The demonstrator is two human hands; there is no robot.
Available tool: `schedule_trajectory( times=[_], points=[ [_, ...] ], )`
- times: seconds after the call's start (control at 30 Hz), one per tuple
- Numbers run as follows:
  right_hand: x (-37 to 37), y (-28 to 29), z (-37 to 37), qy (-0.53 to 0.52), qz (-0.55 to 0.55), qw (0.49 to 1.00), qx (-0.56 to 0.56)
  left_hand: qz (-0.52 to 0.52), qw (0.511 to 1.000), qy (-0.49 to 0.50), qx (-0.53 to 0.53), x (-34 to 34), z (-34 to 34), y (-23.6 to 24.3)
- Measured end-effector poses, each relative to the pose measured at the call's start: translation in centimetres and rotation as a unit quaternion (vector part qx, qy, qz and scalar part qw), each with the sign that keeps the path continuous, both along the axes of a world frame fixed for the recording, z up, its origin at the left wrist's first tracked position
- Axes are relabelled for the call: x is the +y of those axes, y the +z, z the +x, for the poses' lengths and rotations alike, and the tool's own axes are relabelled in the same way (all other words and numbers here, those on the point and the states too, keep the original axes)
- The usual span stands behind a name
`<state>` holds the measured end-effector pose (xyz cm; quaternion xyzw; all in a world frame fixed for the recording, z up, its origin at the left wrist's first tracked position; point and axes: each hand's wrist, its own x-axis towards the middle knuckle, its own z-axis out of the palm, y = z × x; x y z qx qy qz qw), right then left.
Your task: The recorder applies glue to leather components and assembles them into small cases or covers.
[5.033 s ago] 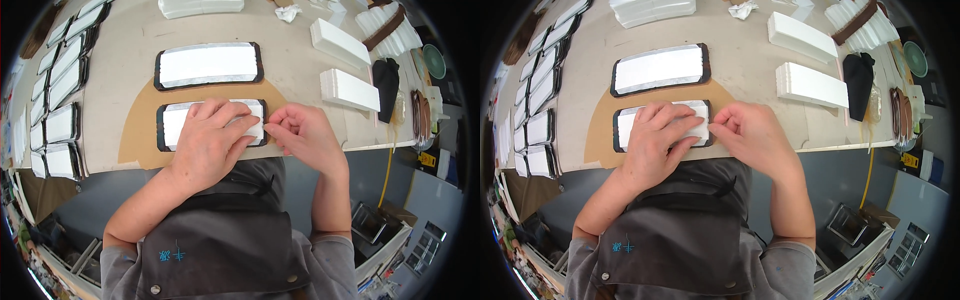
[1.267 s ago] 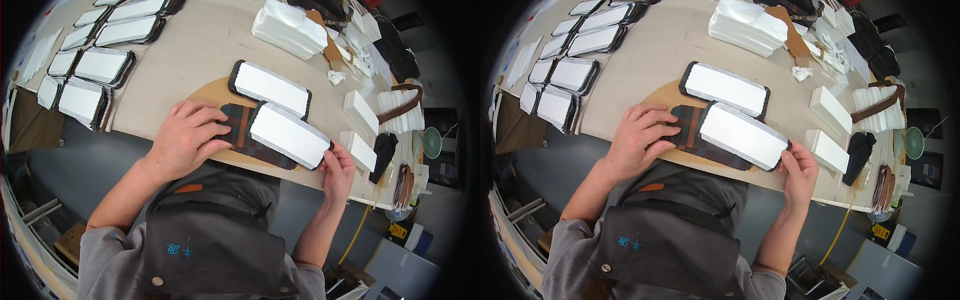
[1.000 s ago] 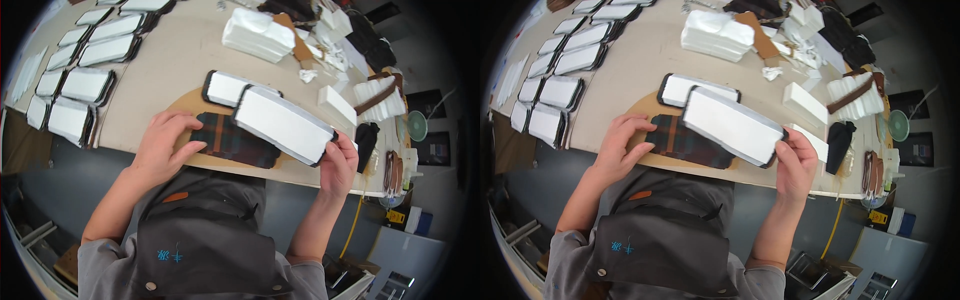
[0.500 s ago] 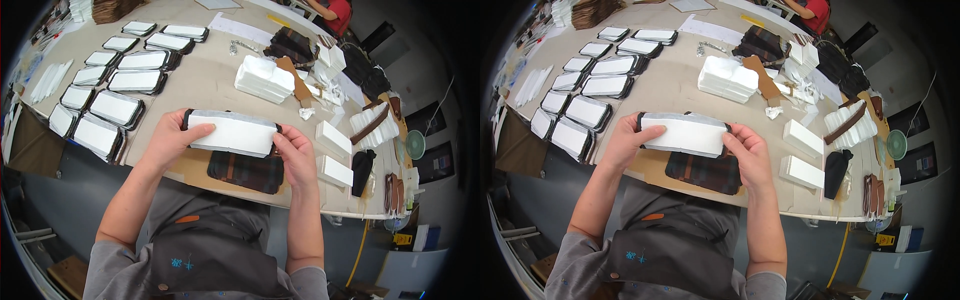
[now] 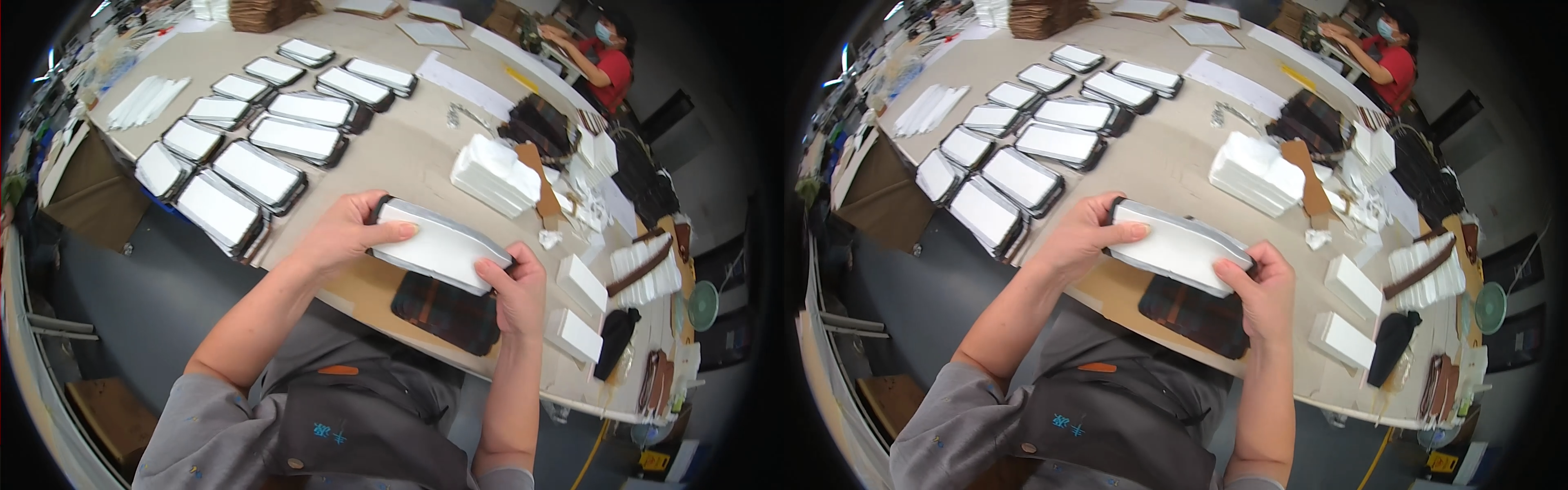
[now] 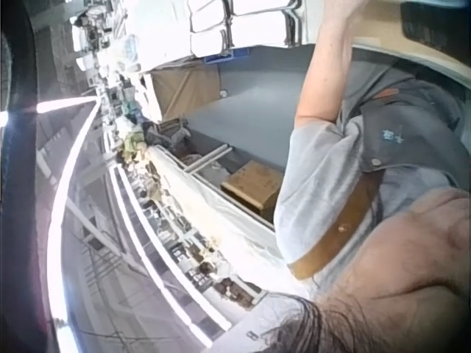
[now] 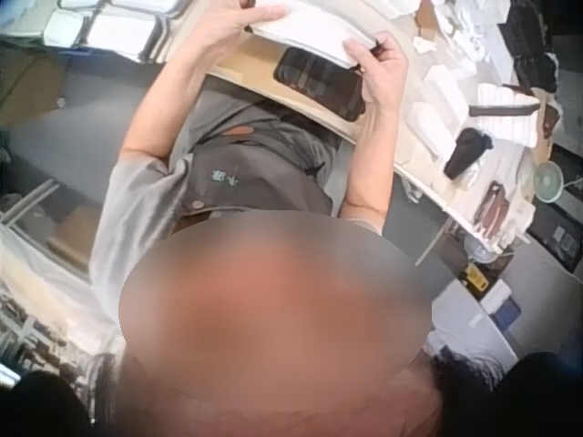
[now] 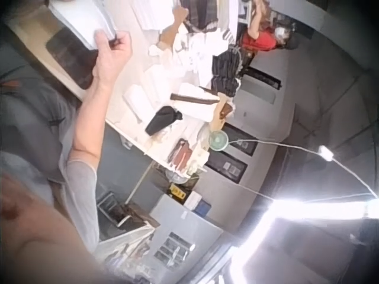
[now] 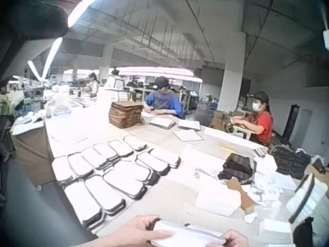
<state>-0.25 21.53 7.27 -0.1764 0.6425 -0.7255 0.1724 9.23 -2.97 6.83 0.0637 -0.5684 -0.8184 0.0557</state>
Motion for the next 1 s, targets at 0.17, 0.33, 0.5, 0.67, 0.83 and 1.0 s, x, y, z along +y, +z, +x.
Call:
schedule_trajectory(
  times=[0.17, 0.33, 0.5, 0.67, 0.83, 1.0],
  points=[
    [-2.2, 0.6, 1.3, -0.009, -0.032, 0.997, -0.070, 0.117, 0.993, -0.015, -0.027, 0.0, 1.0, 0.2],
    [-2.8, 1.1, 1.2, 0.135, -0.027, 0.987, -0.086, 0.016, 1.000, 0.012, -0.024, -1.0, 1.6, 0.4],
    [-4.1, 1.7, 0.7, 0.229, 0.060, 0.966, -0.105, -0.121, 0.989, -0.039, -0.078, -2.8, 2.6, 0.7],
    [-8.6, 1.2, 0.6, 0.264, 0.163, 0.950, -0.045, -0.281, 0.957, 0.051, -0.050, -4.6, 3.2, 1.8],
    [-12.3, -0.7, -0.3, 0.160, 0.283, 0.927, 0.186, -0.661, 0.701, 0.234, 0.133, -5.0, 1.8, -1.4],
    [-11.9, -1.0, 1.4, 0.169, 0.379, 0.763, 0.496, -0.649, 0.749, 0.076, 0.110, -3.9, 0.6, -5.3]
  ],
)
